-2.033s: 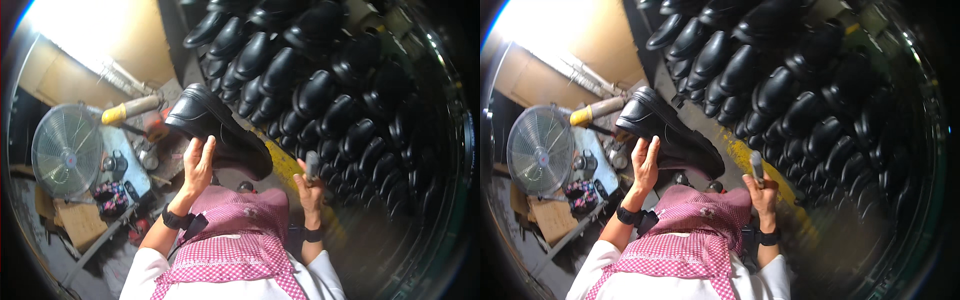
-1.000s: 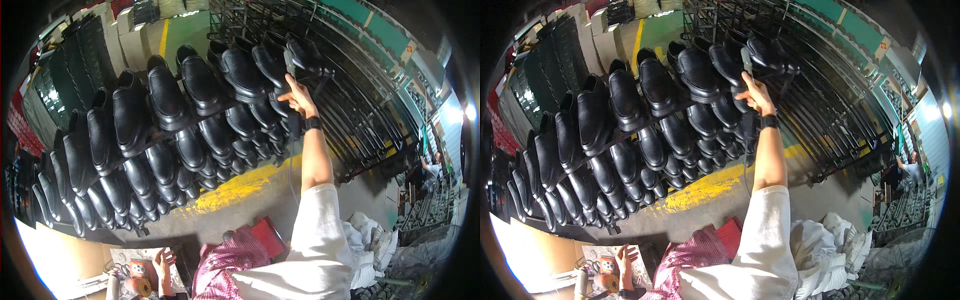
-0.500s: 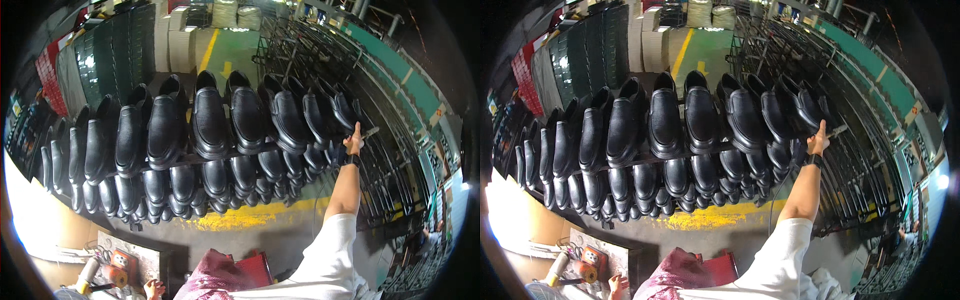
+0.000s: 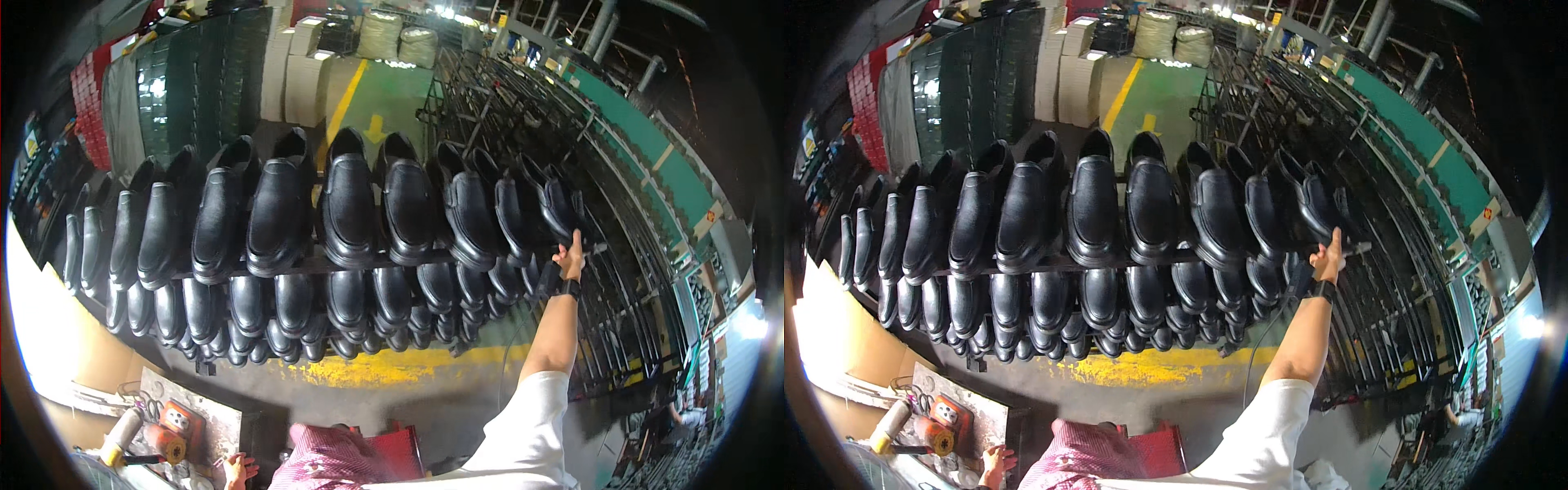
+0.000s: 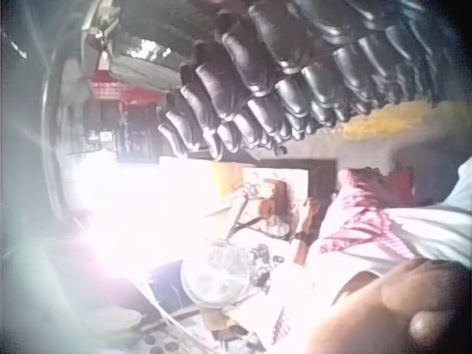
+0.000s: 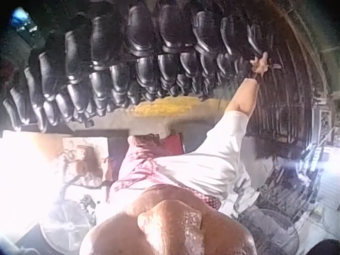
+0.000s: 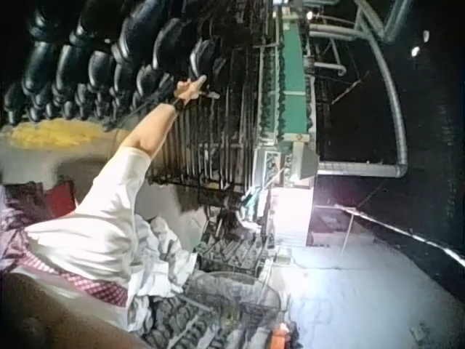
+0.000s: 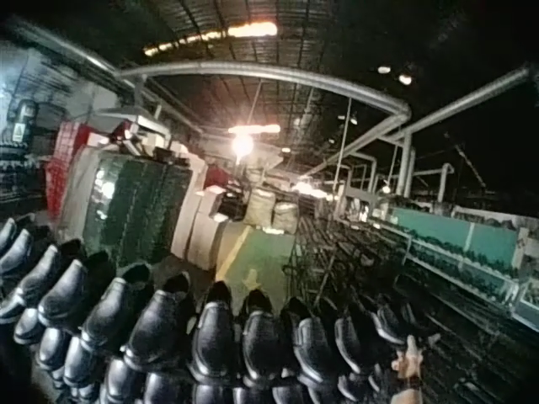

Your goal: Cleaning and brushing black shoes in a factory finishing area.

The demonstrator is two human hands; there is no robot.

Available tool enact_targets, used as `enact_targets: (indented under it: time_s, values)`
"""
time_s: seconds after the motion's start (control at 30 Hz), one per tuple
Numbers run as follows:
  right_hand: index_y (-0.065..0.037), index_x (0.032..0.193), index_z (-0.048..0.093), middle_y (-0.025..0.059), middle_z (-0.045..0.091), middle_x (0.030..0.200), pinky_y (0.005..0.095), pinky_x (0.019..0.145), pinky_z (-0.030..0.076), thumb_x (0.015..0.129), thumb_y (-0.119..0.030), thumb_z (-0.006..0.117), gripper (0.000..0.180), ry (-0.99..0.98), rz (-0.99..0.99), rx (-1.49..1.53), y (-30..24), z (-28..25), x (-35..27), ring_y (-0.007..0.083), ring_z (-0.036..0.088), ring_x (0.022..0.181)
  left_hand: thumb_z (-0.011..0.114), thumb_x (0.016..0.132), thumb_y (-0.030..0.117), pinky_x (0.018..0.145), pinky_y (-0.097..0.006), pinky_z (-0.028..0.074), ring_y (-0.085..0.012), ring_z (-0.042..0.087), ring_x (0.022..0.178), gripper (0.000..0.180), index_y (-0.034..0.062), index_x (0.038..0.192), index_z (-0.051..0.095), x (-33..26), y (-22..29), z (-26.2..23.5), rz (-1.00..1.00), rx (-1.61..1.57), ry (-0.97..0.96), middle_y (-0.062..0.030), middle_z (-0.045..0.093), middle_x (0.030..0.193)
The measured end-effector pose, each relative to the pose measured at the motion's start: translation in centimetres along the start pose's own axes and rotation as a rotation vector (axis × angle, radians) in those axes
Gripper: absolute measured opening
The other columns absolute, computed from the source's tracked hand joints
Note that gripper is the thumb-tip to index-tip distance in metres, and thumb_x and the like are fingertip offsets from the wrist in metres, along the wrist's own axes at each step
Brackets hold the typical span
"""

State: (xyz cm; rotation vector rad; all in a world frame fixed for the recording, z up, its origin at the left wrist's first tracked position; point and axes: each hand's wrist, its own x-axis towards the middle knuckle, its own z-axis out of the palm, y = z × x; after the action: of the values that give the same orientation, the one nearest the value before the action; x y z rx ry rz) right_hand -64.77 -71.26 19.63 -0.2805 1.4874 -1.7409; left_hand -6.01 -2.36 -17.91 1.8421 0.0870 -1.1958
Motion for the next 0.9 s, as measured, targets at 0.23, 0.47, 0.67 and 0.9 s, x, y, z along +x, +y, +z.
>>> enact_targets:
  time_s: [0.23, 0.47, 0.67, 0.9]
  values:
    - [-0.008, 0.112, 0.056, 0.0195, 0.055, 0.091, 0.0352, 0.061, 0.043, 0.068, -0.041, 0.067, 0.056, -0.079, -0.328, -0.15, 0.1, -1.5, 0.4, 0.0137, 0.045, 0.049, 0.044, 0.088, 0.02, 0.048, -0.037, 0.052, -0.0274, 0.062, 0.058, 0.028, 0.0014, 0.109, 0.044, -2.6, 1.6, 2.2, -0.017, -0.045, 0.038, -0.0197, 0.06, 0.087]
    - [-0.007, 0.089, 0.053, 0.0152, 0.058, 0.068, 0.0192, 0.033, 0.025, 0.064, -0.042, 0.07, 0.046, -0.081, -0.092, -0.133, 1.9, -2.5, -6.6, 0.0078, 0.03, 0.035, 0.044, 0.088, 0.019, 0.045, -0.036, 0.051, -0.0273, 0.061, 0.055, 0.027, 0.0017, 0.109, 0.043, -4.7, 1.5, 2.0, -0.059, -0.062, 0.112, -0.0198, 0.061, 0.084]
    - [-0.006, 0.094, 0.053, 0.0168, 0.059, 0.072, 0.021, 0.033, 0.024, 0.064, -0.044, 0.071, 0.052, -0.112, -0.029, -0.05, 0.5, -2.5, -6.3, 0.0095, 0.031, 0.035, 0.043, 0.088, 0.018, 0.043, -0.037, 0.051, -0.0276, 0.061, 0.054, 0.023, 0.0032, 0.105, 0.044, -4.6, 1.1, 2.8, -0.074, -0.09, 0.106, -0.018, 0.061, 0.084]
    - [-0.011, 0.084, 0.051, -0.001, 0.043, 0.072, 0.0229, 0.044, 0.025, 0.073, -0.034, 0.066, 0.03, -0.137, -0.294, 0.325, 3.0, -5.2, -14.0, 0.0067, 0.032, 0.052, 0.044, 0.087, 0.019, 0.048, -0.038, 0.053, -0.0277, 0.062, 0.06, 0.024, 0.0044, 0.106, 0.046, -6.9, 0.9, 2.0, -0.072, -0.076, 0.076, -0.016, 0.061, 0.084]
